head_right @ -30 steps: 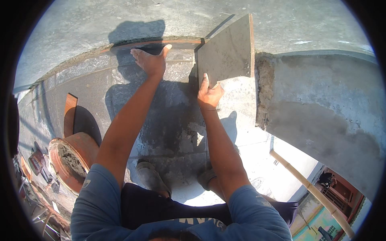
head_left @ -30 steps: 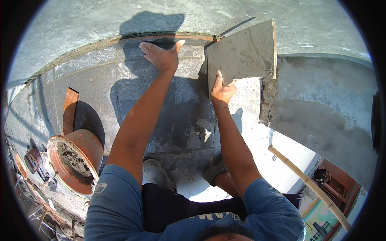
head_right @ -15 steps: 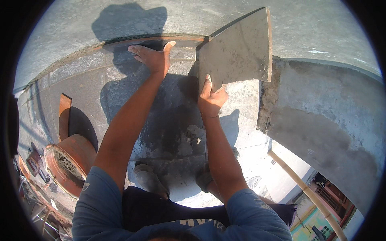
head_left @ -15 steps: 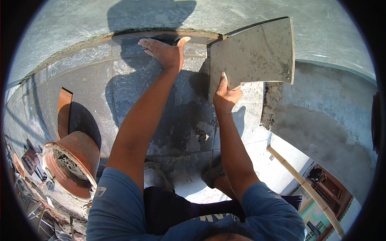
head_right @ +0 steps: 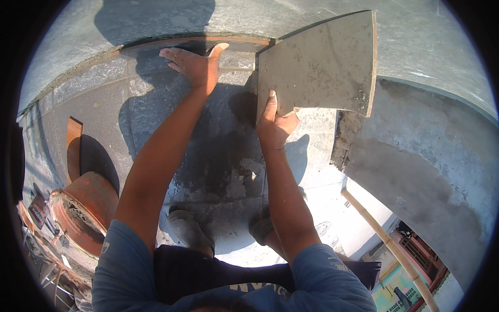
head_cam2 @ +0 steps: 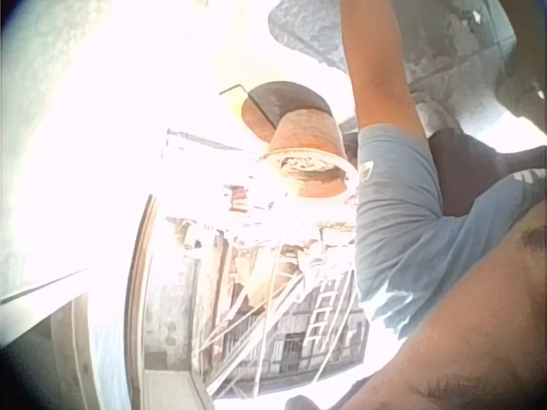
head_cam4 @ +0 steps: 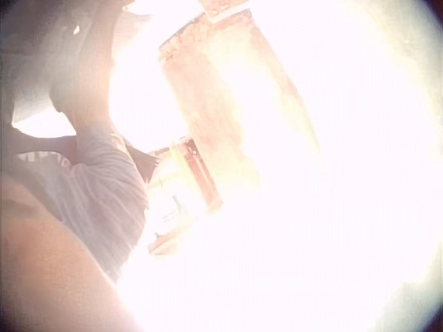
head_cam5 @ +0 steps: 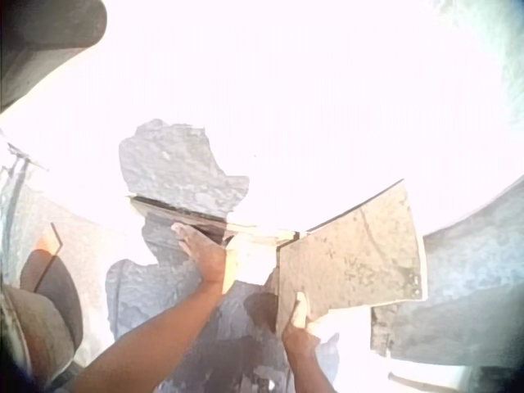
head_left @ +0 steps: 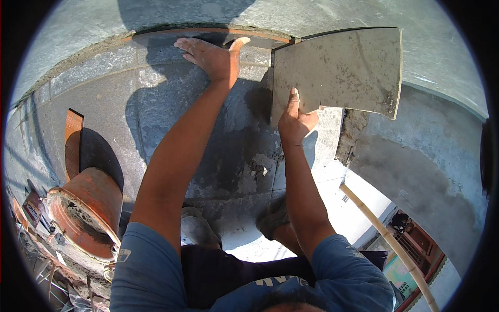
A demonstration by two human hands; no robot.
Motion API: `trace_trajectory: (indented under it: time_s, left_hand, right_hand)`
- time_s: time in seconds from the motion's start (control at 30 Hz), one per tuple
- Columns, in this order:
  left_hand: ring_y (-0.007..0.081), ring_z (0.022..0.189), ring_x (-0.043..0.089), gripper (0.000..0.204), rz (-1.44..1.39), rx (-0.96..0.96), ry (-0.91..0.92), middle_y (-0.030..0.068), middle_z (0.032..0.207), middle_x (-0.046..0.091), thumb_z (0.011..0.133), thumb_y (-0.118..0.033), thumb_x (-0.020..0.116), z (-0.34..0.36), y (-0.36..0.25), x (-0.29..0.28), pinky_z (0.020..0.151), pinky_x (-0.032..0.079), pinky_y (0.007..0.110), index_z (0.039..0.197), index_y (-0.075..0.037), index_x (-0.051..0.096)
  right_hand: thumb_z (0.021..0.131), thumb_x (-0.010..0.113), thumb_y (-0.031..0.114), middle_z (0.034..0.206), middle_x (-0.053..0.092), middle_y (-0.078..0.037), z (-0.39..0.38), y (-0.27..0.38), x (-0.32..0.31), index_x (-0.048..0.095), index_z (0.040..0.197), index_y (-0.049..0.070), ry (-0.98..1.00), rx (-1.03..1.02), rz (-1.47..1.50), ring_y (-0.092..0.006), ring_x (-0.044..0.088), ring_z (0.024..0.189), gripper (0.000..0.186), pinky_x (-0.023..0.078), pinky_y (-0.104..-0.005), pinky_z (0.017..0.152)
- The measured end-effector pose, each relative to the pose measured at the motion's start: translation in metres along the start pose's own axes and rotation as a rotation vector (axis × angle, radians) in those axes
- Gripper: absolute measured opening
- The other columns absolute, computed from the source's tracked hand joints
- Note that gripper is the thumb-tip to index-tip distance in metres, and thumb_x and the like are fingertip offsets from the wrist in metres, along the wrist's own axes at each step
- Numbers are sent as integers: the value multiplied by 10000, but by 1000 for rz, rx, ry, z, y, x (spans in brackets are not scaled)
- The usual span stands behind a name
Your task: The person kneels on a tiled floor and repeatedly places a single tile into a gap, checks its fit, and removes it. They use a hammer to tap the tile and surrounding area, and a trowel to spread cement from a bucket. The tile is handled multiple times without being permanently set.
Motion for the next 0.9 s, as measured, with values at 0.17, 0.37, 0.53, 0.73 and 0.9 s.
trace_trajectory:
  time_s: [0.17,0.37,0.53,0.73,0.9]
  left_hand:
    - [506,1503,-130,1506,48,25,-35,423,1576,-89,667,-640,845,-3,1,-1,1216,-6,606,1470,225,-90]
    - [524,1505,-79,1489,56,59,-102,438,1574,-45,659,-594,869,-9,-2,-3,1208,13,627,1473,228,-67]
    - [533,1504,-71,1487,50,91,-131,446,1570,-34,647,-575,881,-13,-2,-3,1201,24,639,1478,223,-60]
    - [543,1499,-69,1487,16,88,-125,451,1566,-32,643,-567,889,-12,-1,5,1199,19,643,1477,226,-53]
    - [551,1497,-32,1507,88,120,-162,466,1554,-22,623,-632,863,-9,6,1,1201,80,645,1472,241,-24]
  right_hand:
    - [944,718,127,889,745,-152,-7,7,0,698,954,-57,-5,115,-35,-213,695,767,185,530,-342,714]
    - [954,706,130,877,741,-147,-27,-8,2,713,951,-69,-41,122,100,-193,679,759,200,509,-328,679]
    - [955,717,162,873,742,-140,-22,-4,7,719,922,-87,-35,1,-88,-167,649,740,251,498,-300,673]
    - [951,730,184,882,731,-119,-34,0,-37,701,954,-91,1,361,-124,-164,654,742,276,510,-299,687]
    - [909,762,177,940,700,-125,-49,-10,-99,658,1050,-67,57,447,275,-197,673,844,301,567,-339,758]
Point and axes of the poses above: each hand's wrist, its own z-axis towards the middle knuckle, its own x-axis out of the palm, y = z × x, the point moved 6 cm from there along z, towards the middle knuckle
